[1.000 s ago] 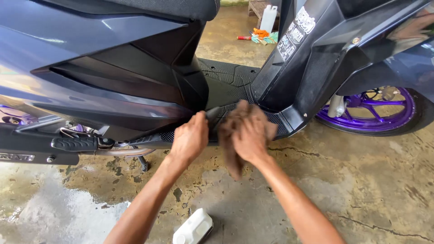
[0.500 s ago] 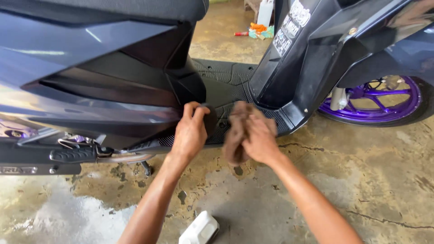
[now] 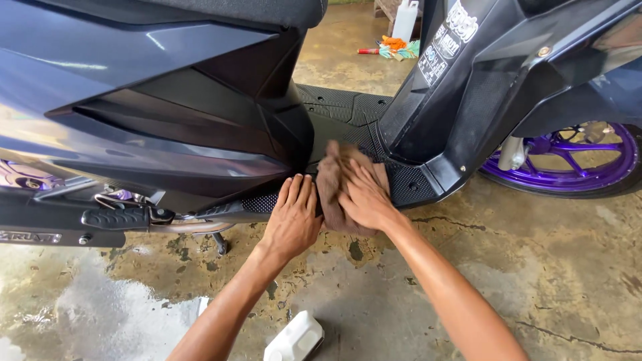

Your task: The person wipes the floorboard and side panels of a dark blue scooter using a brown cloth. They move from the footrest area to the rear side panel and then back to the front, rubbing the surfaces to remove dirt.

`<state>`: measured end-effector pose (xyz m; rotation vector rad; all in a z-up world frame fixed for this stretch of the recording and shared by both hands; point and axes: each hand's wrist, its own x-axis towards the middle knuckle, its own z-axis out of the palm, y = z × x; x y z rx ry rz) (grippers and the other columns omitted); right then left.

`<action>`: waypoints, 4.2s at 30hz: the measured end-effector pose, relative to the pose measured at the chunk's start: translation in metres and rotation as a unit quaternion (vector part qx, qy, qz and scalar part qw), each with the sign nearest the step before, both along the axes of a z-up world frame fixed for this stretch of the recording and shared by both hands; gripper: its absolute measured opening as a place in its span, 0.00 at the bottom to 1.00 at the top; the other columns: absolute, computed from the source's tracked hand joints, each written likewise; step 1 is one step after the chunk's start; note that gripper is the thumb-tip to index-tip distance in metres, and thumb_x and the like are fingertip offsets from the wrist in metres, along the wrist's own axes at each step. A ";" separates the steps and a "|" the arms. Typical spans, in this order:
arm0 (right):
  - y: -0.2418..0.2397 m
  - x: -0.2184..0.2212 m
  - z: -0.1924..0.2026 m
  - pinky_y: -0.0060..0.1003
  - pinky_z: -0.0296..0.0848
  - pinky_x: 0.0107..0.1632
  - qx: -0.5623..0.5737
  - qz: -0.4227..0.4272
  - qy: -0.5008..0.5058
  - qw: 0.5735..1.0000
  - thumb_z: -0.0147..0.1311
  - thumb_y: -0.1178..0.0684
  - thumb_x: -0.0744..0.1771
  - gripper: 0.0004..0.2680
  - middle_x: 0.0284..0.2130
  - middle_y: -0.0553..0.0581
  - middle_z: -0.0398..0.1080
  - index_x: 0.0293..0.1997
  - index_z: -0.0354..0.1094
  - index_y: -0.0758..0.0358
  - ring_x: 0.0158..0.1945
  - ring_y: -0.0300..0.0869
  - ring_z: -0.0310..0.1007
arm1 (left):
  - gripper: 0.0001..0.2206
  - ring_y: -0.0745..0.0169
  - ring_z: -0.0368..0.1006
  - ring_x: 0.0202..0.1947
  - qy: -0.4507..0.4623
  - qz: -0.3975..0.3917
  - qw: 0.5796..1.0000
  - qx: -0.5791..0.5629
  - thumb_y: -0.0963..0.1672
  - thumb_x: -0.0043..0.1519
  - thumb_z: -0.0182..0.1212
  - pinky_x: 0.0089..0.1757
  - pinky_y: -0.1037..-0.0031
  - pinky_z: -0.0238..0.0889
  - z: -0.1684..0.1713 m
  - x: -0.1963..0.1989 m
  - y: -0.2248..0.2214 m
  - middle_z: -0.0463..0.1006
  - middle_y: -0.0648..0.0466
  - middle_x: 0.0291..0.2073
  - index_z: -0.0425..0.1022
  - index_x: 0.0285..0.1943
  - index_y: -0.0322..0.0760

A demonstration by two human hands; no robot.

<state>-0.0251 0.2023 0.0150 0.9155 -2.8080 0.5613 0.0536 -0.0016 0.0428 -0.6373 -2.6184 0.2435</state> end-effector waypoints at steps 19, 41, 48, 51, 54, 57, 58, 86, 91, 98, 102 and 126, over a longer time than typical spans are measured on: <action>-0.032 -0.121 0.028 0.67 0.41 0.74 -0.099 -0.192 -0.082 0.973 0.40 0.45 0.72 0.29 0.75 0.76 0.25 0.81 0.22 0.47 0.75 0.75 0.35 | 0.25 0.44 0.67 0.66 0.056 -0.131 0.982 0.121 0.52 0.67 0.53 0.68 0.58 0.49 -0.009 -0.029 -0.017 0.74 0.38 0.61 0.69 0.65 0.28; 0.096 -0.052 0.017 0.43 0.75 0.48 -0.215 -0.013 0.057 0.975 0.62 0.58 0.61 0.08 0.37 0.57 0.78 0.43 0.76 0.55 0.45 0.49 0.77 | 0.23 0.49 0.74 0.60 0.176 -0.124 0.969 0.119 0.54 0.63 0.54 0.65 0.61 0.57 -0.017 -0.031 -0.013 0.79 0.41 0.53 0.75 0.58 0.36; 0.070 -0.051 0.047 0.45 0.68 0.65 -0.135 0.053 0.338 0.930 0.55 0.59 0.59 0.27 0.59 0.74 0.68 0.67 0.64 0.69 0.62 0.58 0.69 | 0.22 0.48 0.74 0.60 0.176 -0.125 0.970 0.110 0.53 0.63 0.53 0.65 0.60 0.56 -0.017 -0.030 -0.012 0.79 0.41 0.54 0.74 0.60 0.36; 0.046 0.018 0.044 0.44 0.67 0.64 -0.063 0.077 -0.029 0.995 0.58 0.37 0.63 0.25 0.70 0.63 0.58 0.61 0.69 0.66 0.67 0.51 0.60 | 0.22 0.47 0.74 0.60 0.178 -0.130 0.969 0.113 0.53 0.63 0.53 0.65 0.60 0.57 -0.014 -0.030 -0.011 0.79 0.40 0.53 0.75 0.59 0.35; 0.069 0.014 0.016 0.44 0.55 0.65 -0.097 0.083 -0.035 0.991 0.43 0.32 0.69 0.22 0.67 0.49 0.65 0.63 0.71 0.52 0.65 0.46 0.60 | 0.23 0.48 0.73 0.61 0.139 -0.112 0.976 0.121 0.52 0.63 0.52 0.66 0.60 0.55 -0.013 -0.026 -0.010 0.78 0.40 0.55 0.74 0.61 0.35; 0.061 -0.007 -0.003 0.63 0.46 0.70 -0.026 0.065 0.044 0.997 0.41 0.34 0.71 0.21 0.73 0.49 0.55 0.71 0.62 0.46 0.70 0.63 0.54 | 0.24 0.45 0.72 0.62 0.137 -0.109 0.977 0.118 0.51 0.61 0.54 0.67 0.59 0.53 -0.009 -0.025 -0.008 0.77 0.38 0.56 0.72 0.63 0.33; 0.055 -0.019 0.000 0.63 0.46 0.70 -0.025 0.065 0.044 0.997 0.41 0.34 0.71 0.21 0.73 0.49 0.55 0.71 0.62 0.46 0.70 0.63 0.54 | 0.24 0.45 0.72 0.62 0.137 -0.109 0.977 0.119 0.51 0.61 0.54 0.67 0.59 0.53 -0.007 -0.026 -0.003 0.77 0.38 0.56 0.72 0.63 0.33; 0.062 -0.033 0.010 0.69 0.51 0.68 0.007 0.092 0.000 0.996 0.33 0.33 0.72 0.25 0.74 0.57 0.50 0.75 0.53 0.55 0.73 0.69 0.43 | 0.20 0.44 0.74 0.57 0.266 -0.073 0.953 0.126 0.50 0.62 0.53 0.63 0.59 0.60 -0.019 -0.036 0.017 0.77 0.40 0.49 0.75 0.56 0.31; 0.151 -0.023 -0.020 0.62 0.52 0.70 0.070 0.044 0.057 0.995 0.37 0.33 0.71 0.24 0.73 0.56 0.54 0.73 0.57 0.54 0.72 0.66 0.50 | 0.20 0.44 0.73 0.59 0.205 -0.084 0.964 0.147 0.48 0.64 0.56 0.65 0.58 0.56 -0.017 -0.031 0.011 0.78 0.40 0.51 0.75 0.59 0.30; 0.094 0.011 0.002 0.58 0.46 0.72 0.117 0.019 0.072 0.990 0.36 0.31 0.70 0.25 0.73 0.53 0.52 0.73 0.55 0.52 0.73 0.60 0.47 | 0.16 0.44 0.77 0.53 0.058 -0.064 0.959 0.268 0.47 0.69 0.53 0.57 0.58 0.66 0.009 -0.023 -0.014 0.81 0.44 0.49 0.73 0.62 0.35; -0.010 0.034 0.051 0.54 0.63 0.64 0.007 0.209 0.258 0.943 0.38 0.36 0.70 0.20 0.52 0.58 0.73 0.56 0.72 0.56 0.64 0.59 0.64 | 0.17 0.44 0.75 0.56 0.056 -0.051 0.953 0.294 0.48 0.71 0.49 0.54 0.57 0.68 0.046 -0.017 -0.024 0.78 0.46 0.53 0.69 0.66 0.38; 0.143 -0.017 -0.030 0.58 0.59 0.68 0.085 -0.041 0.070 0.993 0.35 0.31 0.71 0.26 0.74 0.53 0.51 0.77 0.50 0.50 0.73 0.64 0.48 | 0.21 0.44 0.62 0.70 0.044 -0.032 0.995 0.078 0.48 0.63 0.55 0.68 0.55 0.47 -0.042 -0.047 0.029 0.71 0.40 0.66 0.71 0.61 0.32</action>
